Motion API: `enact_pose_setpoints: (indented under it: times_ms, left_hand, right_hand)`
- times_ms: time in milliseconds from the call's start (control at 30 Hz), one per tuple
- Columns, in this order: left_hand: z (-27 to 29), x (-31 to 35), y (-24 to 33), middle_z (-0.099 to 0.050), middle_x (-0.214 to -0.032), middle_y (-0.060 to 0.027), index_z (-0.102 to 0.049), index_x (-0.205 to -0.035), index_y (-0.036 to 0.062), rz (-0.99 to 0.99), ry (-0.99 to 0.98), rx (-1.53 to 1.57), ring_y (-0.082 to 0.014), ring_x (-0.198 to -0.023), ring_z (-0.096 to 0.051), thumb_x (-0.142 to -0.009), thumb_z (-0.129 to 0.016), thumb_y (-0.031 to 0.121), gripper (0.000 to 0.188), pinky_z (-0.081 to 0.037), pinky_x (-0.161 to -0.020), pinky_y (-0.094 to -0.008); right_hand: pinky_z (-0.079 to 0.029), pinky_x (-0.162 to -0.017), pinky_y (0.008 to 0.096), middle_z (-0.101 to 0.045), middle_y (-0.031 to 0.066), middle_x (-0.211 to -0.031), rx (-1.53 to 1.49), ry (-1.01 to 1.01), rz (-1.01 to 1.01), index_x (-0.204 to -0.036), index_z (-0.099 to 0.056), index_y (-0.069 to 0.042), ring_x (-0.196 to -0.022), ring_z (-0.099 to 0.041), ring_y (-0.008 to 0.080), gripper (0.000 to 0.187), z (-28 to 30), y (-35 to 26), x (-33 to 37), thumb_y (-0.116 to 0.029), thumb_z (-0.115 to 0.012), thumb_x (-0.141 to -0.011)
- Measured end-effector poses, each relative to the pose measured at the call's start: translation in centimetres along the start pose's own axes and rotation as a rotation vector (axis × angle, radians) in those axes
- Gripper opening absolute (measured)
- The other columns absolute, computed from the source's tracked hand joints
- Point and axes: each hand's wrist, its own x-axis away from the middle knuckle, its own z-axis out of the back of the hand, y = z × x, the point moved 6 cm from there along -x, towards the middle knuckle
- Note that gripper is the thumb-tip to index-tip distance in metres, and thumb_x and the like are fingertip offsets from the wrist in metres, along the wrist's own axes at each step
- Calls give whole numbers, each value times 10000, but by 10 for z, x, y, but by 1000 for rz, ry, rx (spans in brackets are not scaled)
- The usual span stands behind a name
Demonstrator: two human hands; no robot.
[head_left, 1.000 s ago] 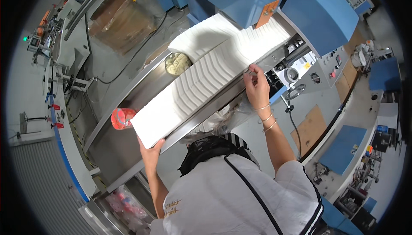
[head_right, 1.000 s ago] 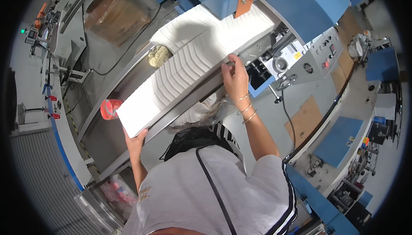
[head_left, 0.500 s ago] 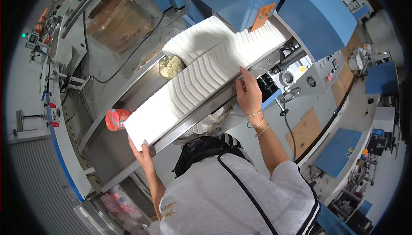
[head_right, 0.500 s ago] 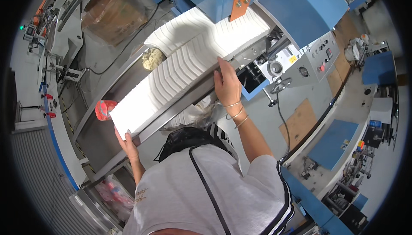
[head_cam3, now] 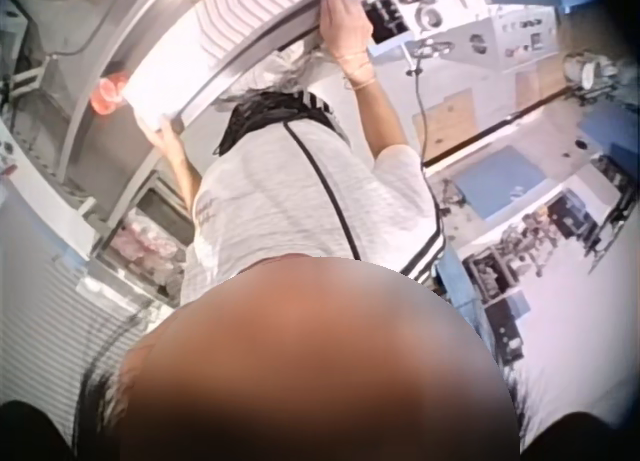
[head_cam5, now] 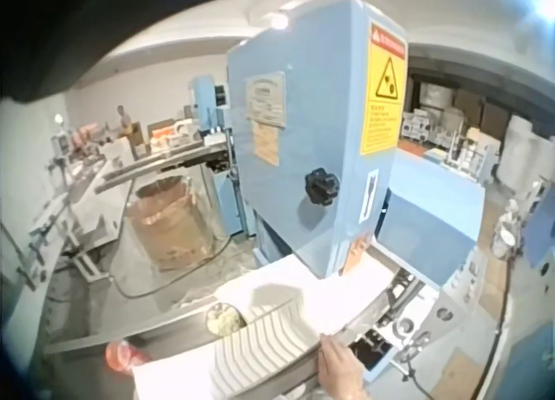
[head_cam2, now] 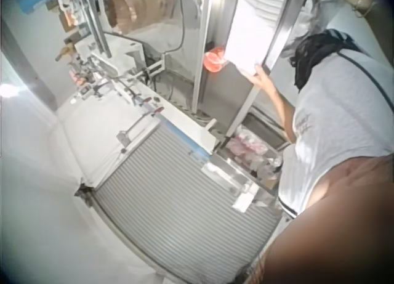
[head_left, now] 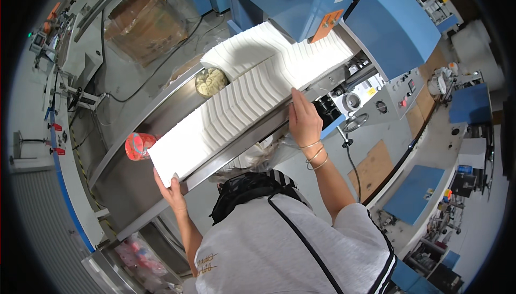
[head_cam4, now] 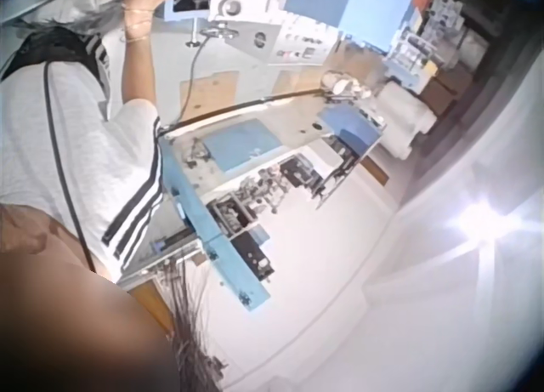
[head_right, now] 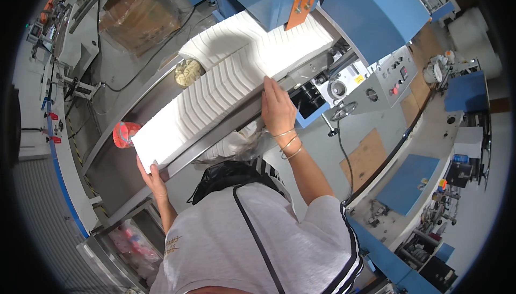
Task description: Loading stacks of paper sheets onto a conveyor belt and feeding them into a machine.
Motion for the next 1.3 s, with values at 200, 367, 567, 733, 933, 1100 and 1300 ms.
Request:
enact_pose_setpoints:
  times_ms: [200, 367, 567, 733, 933, 1100, 1300]
  left_hand:
    - [-3, -1, 2, -386, -1368, -168, -265, -1413, -48, -4, -13, 37, -250, -1241, -387, -856, -600, 365, 770, -278, -1049, -354]
    - [-6, -2, 5, -372, -1382, -167, -259, -1415, -51, -17, -40, 15, -247, -1255, -377, -854, -603, 343, 767, -272, -1055, -354]
    - [-3, -6, -12, -337, -1419, -164, -239, -1435, -18, 190, -87, 340, -246, -1300, -338, -863, -578, 379, 774, -248, -1078, -358]
    - [3, -21, -29, -363, -1425, -106, -259, -1428, -9, 523, -187, 591, -218, -1331, -308, -925, -537, 369, 688, -221, -1098, -375]
    - [-13, -39, -15, -375, -1422, -130, -249, -1424, -41, 687, -392, 452, -221, -1310, -350, -888, -620, 347, 758, -249, -1088, -332]
    - [-12, -41, -12, -328, -1458, -142, -209, -1445, -27, 661, -417, 306, -229, -1343, -297, -863, -644, 393, 840, -209, -1101, -333]
    - [-24, -46, 15, -434, -1373, -143, -295, -1414, -17, 618, -435, 256, -227, -1265, -406, -830, -672, 335, 779, -292, -1059, -333]
  right_hand:
    - [-521, -688, 334, -637, 103, -1024, 7, 80, 91, -1151, -592, -51, -837, -618, 265, 322, 1, -5, -3, -54, -600, -829]
    - [-513, -694, 355, -632, 135, -959, -79, 72, 5, -1077, -591, -24, -797, -617, 283, 249, 1, -7, -9, -75, -604, -834]
    - [-495, -637, 370, -627, 174, -912, -306, -161, -303, -1077, -581, 12, -619, -599, 272, 326, -15, 11, -15, -215, -644, -852]
    - [-493, -656, 328, -644, 198, -904, -384, -438, -370, -1183, -564, 23, -684, -635, 239, 566, -26, 23, -24, -419, -640, -838]
    - [-424, -439, 210, -639, 92, -783, -413, -844, -470, -1321, -396, 101, -572, -597, 95, 849, -38, 25, -33, -569, -585, -836]
    - [-446, -437, 204, -509, 237, -1236, -597, -1103, -532, -1386, -53, 179, -767, -693, 209, 1136, -51, 17, -36, -648, -565, -799]
    - [-428, -393, 190, -537, 207, -1182, -578, -1225, -575, -1385, -192, 68, -677, -684, 205, 971, -52, -7, -46, -540, -659, -789]
